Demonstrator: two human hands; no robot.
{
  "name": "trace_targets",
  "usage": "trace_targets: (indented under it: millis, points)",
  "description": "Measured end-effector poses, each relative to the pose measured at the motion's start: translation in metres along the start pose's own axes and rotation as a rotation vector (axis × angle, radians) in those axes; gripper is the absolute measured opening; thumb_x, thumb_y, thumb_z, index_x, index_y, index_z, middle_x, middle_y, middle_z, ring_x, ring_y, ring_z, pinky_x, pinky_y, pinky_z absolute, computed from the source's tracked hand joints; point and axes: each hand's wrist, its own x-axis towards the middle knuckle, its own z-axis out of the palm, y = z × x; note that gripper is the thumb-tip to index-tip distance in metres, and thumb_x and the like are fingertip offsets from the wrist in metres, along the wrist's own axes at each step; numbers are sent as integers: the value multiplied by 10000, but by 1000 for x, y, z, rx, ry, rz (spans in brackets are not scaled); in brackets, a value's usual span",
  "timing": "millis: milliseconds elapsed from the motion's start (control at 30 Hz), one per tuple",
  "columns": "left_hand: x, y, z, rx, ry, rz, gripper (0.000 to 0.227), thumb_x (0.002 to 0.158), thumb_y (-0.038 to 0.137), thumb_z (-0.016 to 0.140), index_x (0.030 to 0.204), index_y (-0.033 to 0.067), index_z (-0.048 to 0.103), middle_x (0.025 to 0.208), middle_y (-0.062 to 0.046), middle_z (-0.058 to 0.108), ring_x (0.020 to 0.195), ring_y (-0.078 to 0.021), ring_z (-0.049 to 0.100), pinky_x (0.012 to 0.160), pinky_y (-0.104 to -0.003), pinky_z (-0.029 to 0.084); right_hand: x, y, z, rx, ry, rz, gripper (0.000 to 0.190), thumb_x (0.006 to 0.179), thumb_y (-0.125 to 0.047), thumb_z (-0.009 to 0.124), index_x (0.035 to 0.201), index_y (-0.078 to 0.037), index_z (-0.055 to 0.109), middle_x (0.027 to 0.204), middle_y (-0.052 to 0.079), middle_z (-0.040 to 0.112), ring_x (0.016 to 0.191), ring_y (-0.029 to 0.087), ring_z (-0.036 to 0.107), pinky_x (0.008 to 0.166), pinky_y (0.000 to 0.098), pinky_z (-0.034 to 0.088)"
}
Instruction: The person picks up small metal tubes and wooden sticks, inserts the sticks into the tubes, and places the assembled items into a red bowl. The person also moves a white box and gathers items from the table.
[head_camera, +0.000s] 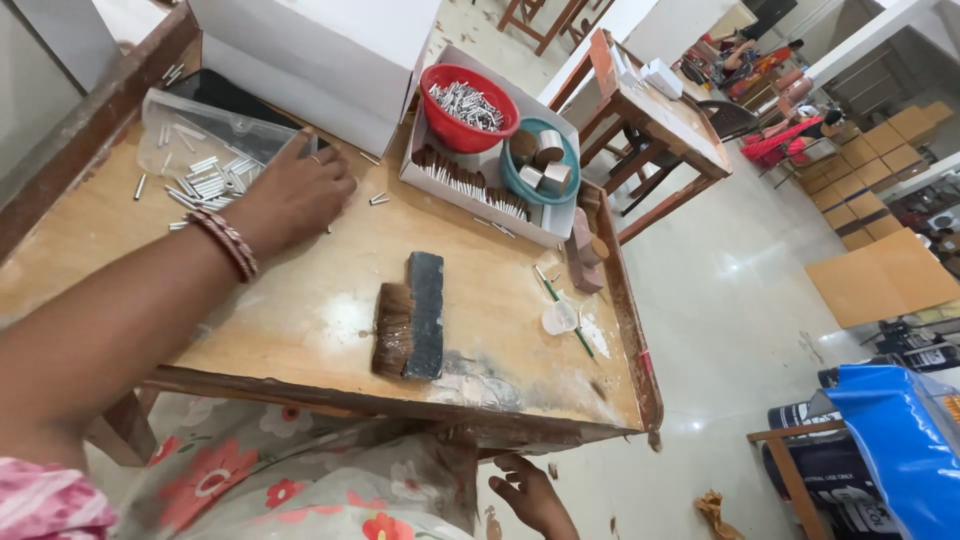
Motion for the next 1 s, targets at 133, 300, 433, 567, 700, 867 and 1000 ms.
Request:
trace_targets:
  millis: [133,300,433,567,700,867,1000]
  points:
    - [1,-53,36,-116,398,-16,703,783,396,681,1433,176,527,1481,-154,518,1417,-314,413,1144,-581,238,-31,-60,-16,-180,-83,-129,487,895,-325,765,1306,-102,630,1222,95,724,1107,214,708,909,360,564]
    - [-20,-87,37,-63,256,-173,743,753,267,758,1461,200,546,1378,-110,642,1373,-294,540,1138,-530,362,-78,-120,-32,-245,-140,-356,412,896,-292,778,1239,-86,679,1150,109,766,1059,229,718,881,383,568]
    - [-13,-96,43,15,319,-250,431,891,209,712,1310,167,623,1238,-83,721,1218,-252,664,1024,-495,474,-115,-188,-42,-246,-194,-477,456,857,-248,784,1271,-100,664,1152,90,752,1054,241,710,853,386,561]
    - [1,-101,55,13,295,-251,396,944,124,661,1334,195,647,1215,-49,738,1187,-227,688,960,-502,493,-117,-205,-44,-301,-164,-827,473,878,-223,798,1292,-59,640,1206,120,713,1103,310,671,936,402,524]
    - [18,-103,50,116,349,-304,396,933,170,707,1325,184,655,1222,-69,730,1137,-238,713,912,-443,535,-115,-238,-44,-339,-132,-962,452,897,-229,799,1287,-54,650,1213,121,712,1137,325,663,965,408,519]
    - [52,-108,76,128,553,-522,435,886,187,742,1306,108,657,1060,-107,742,893,-274,750,619,-380,577,-108,-270,-41,-307,-63,-1010,357,894,-221,798,1185,-42,696,1124,116,747,1056,311,687,900,388,559]
    - [49,-87,73,-19,626,-423,134,967,140,704,1086,92,666,998,-107,743,902,-282,742,732,-395,571,-92,-284,-40,-263,38,-1056,310,899,-201,787,1142,-30,698,1094,136,746,1015,322,708,862,379,578]
